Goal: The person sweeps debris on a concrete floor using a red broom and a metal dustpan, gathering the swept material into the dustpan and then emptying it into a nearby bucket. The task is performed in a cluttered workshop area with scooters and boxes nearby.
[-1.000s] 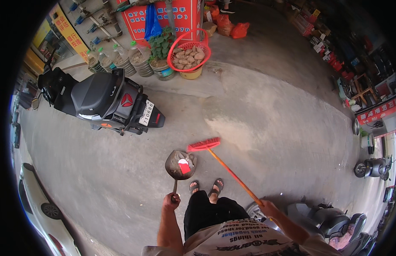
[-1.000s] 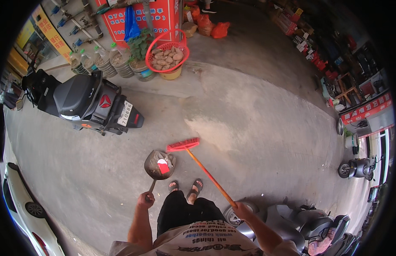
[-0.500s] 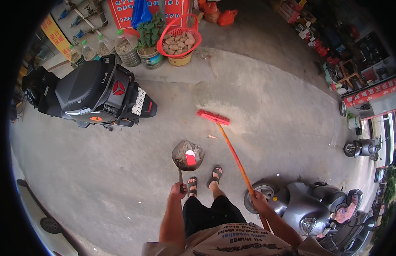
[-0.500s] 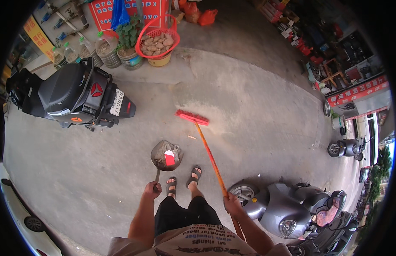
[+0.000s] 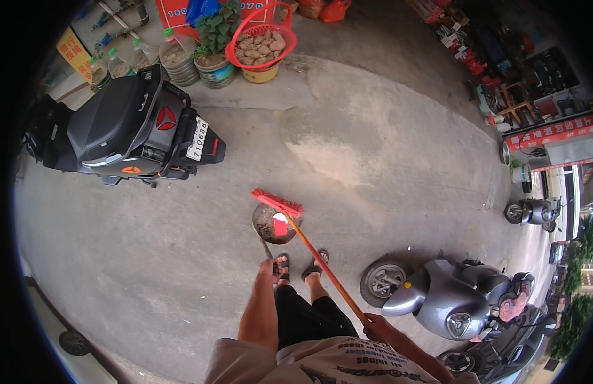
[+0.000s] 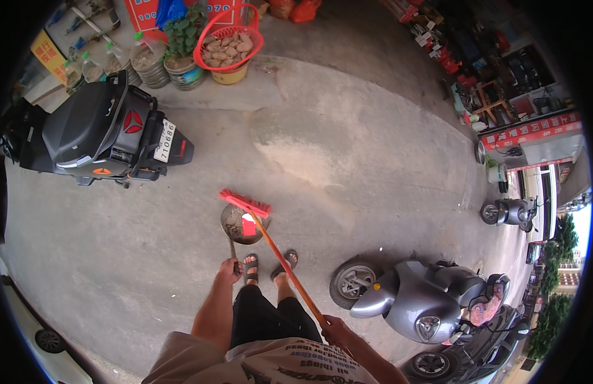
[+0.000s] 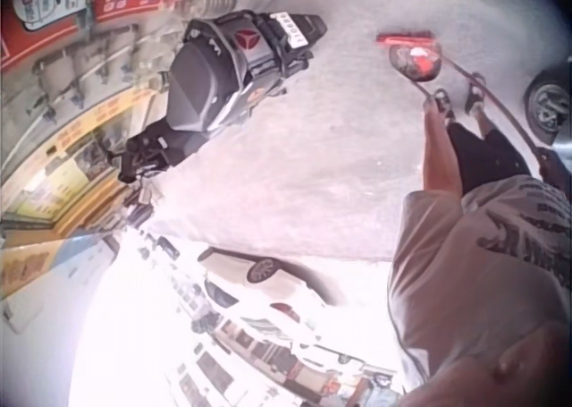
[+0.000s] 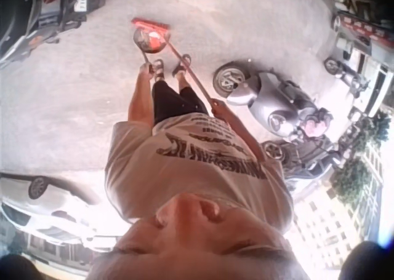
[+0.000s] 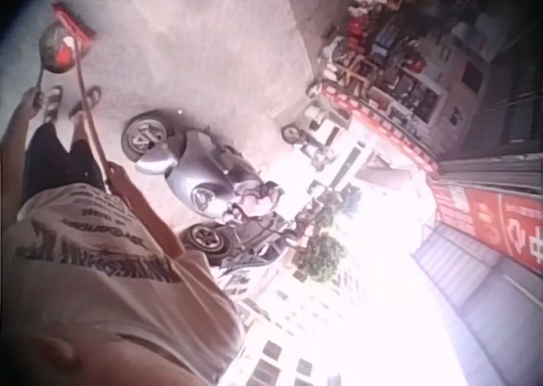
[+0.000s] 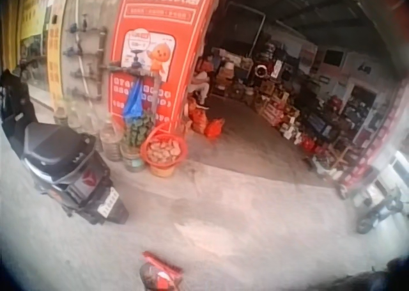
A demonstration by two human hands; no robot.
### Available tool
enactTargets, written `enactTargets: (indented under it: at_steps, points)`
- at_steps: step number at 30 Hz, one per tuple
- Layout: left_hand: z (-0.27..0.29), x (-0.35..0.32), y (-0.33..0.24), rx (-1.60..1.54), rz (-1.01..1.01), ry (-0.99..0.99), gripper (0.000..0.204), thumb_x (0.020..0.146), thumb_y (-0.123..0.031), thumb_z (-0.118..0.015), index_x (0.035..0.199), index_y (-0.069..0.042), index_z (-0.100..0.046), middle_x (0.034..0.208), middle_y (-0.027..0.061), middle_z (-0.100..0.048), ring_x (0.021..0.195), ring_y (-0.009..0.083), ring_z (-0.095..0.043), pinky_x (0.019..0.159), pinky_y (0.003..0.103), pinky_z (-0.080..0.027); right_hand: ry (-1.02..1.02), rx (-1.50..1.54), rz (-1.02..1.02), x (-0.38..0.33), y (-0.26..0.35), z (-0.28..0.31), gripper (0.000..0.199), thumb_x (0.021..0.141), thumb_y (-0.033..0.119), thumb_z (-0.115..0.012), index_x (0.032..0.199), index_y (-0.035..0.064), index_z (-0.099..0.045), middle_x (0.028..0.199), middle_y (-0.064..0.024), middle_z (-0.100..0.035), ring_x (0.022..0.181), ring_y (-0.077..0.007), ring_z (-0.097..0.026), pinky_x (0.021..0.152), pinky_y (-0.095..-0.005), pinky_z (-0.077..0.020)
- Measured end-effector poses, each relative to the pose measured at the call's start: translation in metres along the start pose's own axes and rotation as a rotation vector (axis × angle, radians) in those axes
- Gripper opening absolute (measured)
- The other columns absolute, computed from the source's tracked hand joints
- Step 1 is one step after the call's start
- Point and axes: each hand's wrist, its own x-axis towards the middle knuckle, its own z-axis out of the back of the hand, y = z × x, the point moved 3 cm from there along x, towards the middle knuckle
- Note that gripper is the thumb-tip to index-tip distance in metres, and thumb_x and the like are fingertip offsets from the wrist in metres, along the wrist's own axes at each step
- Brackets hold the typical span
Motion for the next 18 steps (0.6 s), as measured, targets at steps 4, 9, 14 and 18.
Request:
enactTargets:
  at_steps: [4,9,14,18]
  points:
    - [0.000,-0.003,0.002,-0.003,-0.036,0.015,0.011,0.082,-0.010,-0.044,0.072,-0.007,-0.043,0.056,0.0043,-0.043,0.048,0.0150,-0.042,0.044,0.028,-0.034,-0.115,-0.194,0.081,-0.042,-0.005,0.002,0.034,0.089,0.024,-0.051,0.120,0.0103,-0.052,0.064,-0.0009,-0.054,0.054,-0.0050,-0.048,0.047,-0.0208,-0.0385]
    - [0.025,-0.019,-0.004,-0.100,-0.001,0.039,0.013,0.083,-0.012,-0.045,0.072,-0.007,-0.041,0.058,0.0026,-0.042,0.048,0.0126,-0.041,0.044,0.026,-0.033,-0.219,-0.321,0.090,-0.065,0.035,0.009,0.032,0.089,0.022,-0.049,0.115,0.0045,-0.050,0.063,-0.0019,-0.053,0.057,-0.0096,-0.051,0.050,-0.0268,-0.0418]
    - [0.051,-0.045,-0.002,-0.136,0.026,0.080,0.011,0.084,-0.013,-0.045,0.076,-0.008,-0.042,0.060,0.0010,-0.042,0.048,0.0111,-0.041,0.045,0.025,-0.032,-0.533,-0.885,0.720,0.026,0.101,0.022,0.026,0.086,0.020,-0.046,0.107,0.0062,-0.051,0.065,-0.0149,-0.055,0.056,-0.0210,-0.057,0.050,-0.0346,-0.0440]
    - [0.059,-0.054,0.006,-0.179,0.038,0.085,0.009,0.084,-0.012,-0.045,0.077,-0.009,-0.042,0.060,0.0008,-0.042,0.049,0.0107,-0.041,0.045,0.025,-0.032,-0.496,-0.742,0.538,0.066,0.140,-0.011,0.027,0.085,0.020,-0.044,0.107,0.0055,-0.050,0.062,-0.0138,-0.055,0.047,-0.0211,-0.054,0.042,-0.0353,-0.0423]
